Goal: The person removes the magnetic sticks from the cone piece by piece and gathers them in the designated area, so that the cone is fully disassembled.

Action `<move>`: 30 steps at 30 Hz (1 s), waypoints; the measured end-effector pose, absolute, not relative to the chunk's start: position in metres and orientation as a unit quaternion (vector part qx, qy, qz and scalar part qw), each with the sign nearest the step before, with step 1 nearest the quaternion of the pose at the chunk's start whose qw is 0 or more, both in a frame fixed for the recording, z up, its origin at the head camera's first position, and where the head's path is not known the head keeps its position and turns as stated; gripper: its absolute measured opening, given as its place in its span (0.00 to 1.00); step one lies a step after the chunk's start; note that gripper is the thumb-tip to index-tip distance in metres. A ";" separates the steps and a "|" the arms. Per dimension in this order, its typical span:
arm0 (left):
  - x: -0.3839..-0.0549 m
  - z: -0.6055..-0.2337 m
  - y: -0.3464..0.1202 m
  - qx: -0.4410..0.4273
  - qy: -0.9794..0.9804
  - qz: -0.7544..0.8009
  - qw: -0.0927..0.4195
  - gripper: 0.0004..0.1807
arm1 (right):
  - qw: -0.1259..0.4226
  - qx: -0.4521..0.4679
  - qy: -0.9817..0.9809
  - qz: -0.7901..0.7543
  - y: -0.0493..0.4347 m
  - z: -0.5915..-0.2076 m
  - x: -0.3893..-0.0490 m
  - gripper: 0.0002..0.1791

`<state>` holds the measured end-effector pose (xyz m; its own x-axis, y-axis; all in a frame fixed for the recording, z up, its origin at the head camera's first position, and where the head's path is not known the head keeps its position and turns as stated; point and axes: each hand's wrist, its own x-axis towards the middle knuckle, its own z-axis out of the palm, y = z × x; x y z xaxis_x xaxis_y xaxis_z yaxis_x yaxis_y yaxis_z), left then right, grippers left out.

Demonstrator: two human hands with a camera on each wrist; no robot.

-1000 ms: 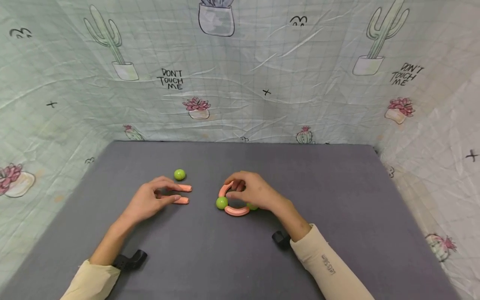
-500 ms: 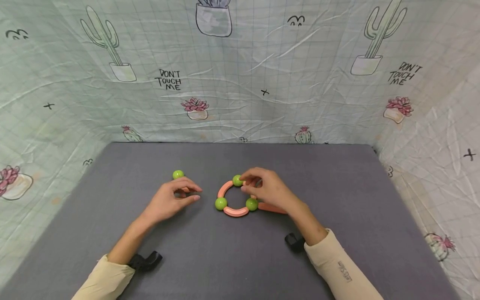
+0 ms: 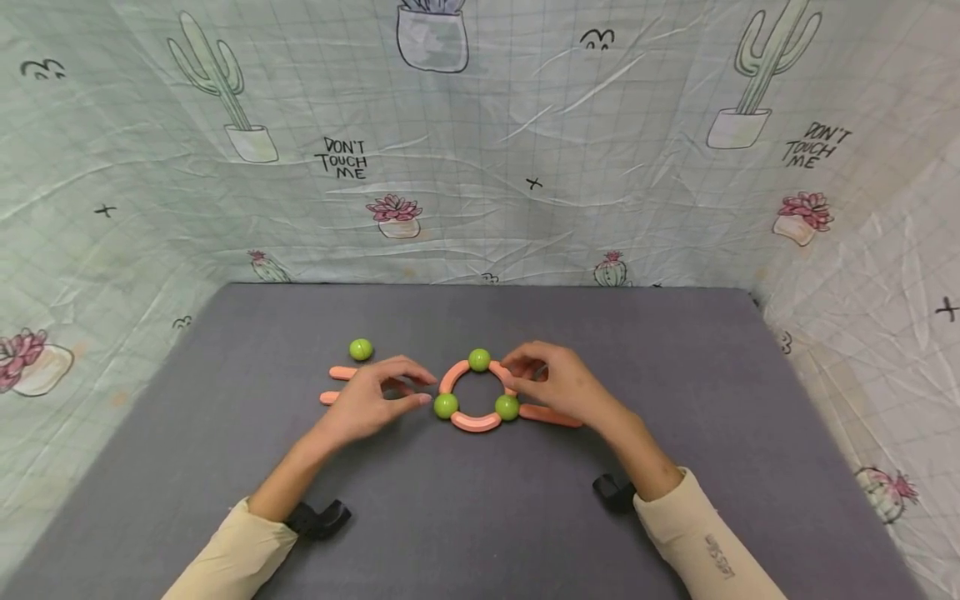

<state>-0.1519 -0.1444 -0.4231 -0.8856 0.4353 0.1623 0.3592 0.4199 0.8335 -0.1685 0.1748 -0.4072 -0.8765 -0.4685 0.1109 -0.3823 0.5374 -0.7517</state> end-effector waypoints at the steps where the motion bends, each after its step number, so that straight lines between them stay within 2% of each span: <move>1: -0.152 -0.424 -0.142 0.238 0.841 0.484 0.042 0.12 | 0.052 -0.244 0.875 -0.414 0.176 -0.408 -0.168 0.13; 7: -0.151 -0.427 -0.128 0.239 0.835 0.493 0.049 0.12 | 0.054 -0.251 0.875 -0.410 0.182 -0.411 -0.166 0.13; 17: -0.151 -0.432 -0.113 0.255 0.822 0.508 0.031 0.12 | 0.071 -0.247 0.880 -0.398 0.192 -0.415 -0.162 0.14; 30: -0.152 -0.431 -0.094 0.283 0.839 0.462 0.040 0.14 | 0.120 -0.234 0.877 -0.403 0.200 -0.421 -0.158 0.15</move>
